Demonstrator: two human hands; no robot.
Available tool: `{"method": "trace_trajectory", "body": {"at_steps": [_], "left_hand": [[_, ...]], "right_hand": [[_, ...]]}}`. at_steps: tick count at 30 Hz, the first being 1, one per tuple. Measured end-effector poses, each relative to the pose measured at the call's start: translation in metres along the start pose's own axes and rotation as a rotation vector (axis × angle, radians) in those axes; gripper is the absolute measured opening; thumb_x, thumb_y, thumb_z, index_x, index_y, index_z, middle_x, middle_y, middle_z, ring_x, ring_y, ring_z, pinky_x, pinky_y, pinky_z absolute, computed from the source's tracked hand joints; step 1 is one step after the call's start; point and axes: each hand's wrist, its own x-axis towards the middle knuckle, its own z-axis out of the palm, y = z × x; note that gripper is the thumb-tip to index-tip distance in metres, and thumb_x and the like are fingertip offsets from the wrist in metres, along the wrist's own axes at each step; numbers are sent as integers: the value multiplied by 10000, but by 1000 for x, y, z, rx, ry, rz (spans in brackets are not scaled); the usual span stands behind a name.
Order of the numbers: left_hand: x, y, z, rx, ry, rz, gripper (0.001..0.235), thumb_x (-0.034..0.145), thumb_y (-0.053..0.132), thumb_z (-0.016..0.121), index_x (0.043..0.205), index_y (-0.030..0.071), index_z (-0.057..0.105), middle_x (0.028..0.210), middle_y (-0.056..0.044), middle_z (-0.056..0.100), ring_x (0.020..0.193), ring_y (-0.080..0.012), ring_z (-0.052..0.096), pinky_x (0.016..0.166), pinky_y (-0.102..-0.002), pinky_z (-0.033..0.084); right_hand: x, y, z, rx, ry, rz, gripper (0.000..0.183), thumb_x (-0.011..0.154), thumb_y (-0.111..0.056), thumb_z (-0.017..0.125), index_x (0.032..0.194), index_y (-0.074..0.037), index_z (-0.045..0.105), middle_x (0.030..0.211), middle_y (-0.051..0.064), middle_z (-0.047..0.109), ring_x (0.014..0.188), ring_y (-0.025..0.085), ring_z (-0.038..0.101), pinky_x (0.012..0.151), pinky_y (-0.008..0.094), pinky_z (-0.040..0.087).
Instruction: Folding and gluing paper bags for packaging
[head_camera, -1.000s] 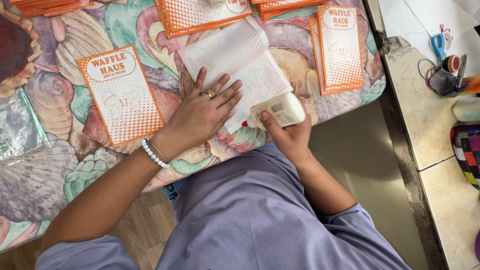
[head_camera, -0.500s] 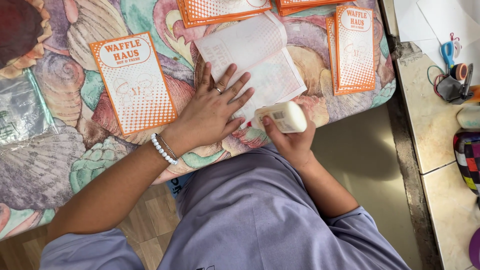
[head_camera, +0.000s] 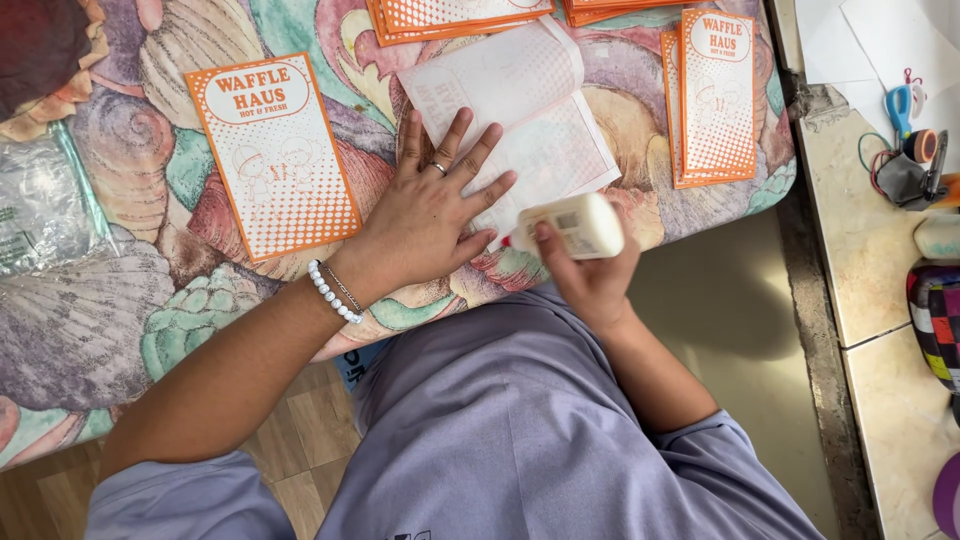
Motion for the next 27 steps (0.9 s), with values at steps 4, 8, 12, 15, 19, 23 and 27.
{"method": "trace_trajectory", "body": {"at_steps": [4,8,12,15,19,23,27], "left_hand": [[0,-1,-1,-15,-4,-5,610,965,538,523,1500,251,577,1726,-134,245,1587,-417,38,1195,-718,-64],[0,-2,1,-13,2,1,621,952,538,535,1500,248,577,1725,-144,243,1585,-429,35,1191,-735,-60],[0,-1,0,-12,-2,-4,622,945,535,542,1499,253,577,1724,-146,235,1582,-430,39,1192,-737,-51],[-1,-2,2,-3,-6,-3,626,950,537,534,1505,250,571,1721,-160,239,1581,-439,41,1192,-737,-54],[0,-1,-1,-11,-12,-9,624,952,548,533,1499,252,577,1722,-161,240,1583,-436,42,1194,-728,-62],[1,-3,0,-17,24,0,646,934,546,555,1510,255,561,1711,-181,228,1571,-445,60,1199,-727,-24],[-1,-3,3,-27,84,22,669,908,529,604,1517,254,558,1700,-203,211,1560,-461,95,1207,-726,21]], "right_hand": [[-7,-7,6,-98,-39,34,364,839,-105,888,1014,55,612,738,244,688,673,351,748,568,364,552],[7,-5,-9,-47,-26,11,264,904,-17,818,1012,89,601,749,227,689,602,299,681,581,388,565],[14,10,-25,-203,29,-27,338,905,-105,865,1045,64,608,727,241,667,666,274,718,539,310,470],[13,0,-17,-11,16,36,241,945,-38,774,1094,60,612,790,198,694,608,229,663,600,318,564],[-4,1,0,-36,0,28,266,877,-29,827,1007,55,610,734,197,685,593,280,688,570,378,571],[3,-9,-4,-148,45,150,347,872,-125,857,1024,38,590,828,142,652,703,226,650,662,342,543],[10,9,-30,-229,156,236,321,948,-167,818,1058,7,573,923,102,661,803,177,628,678,316,542]]}}
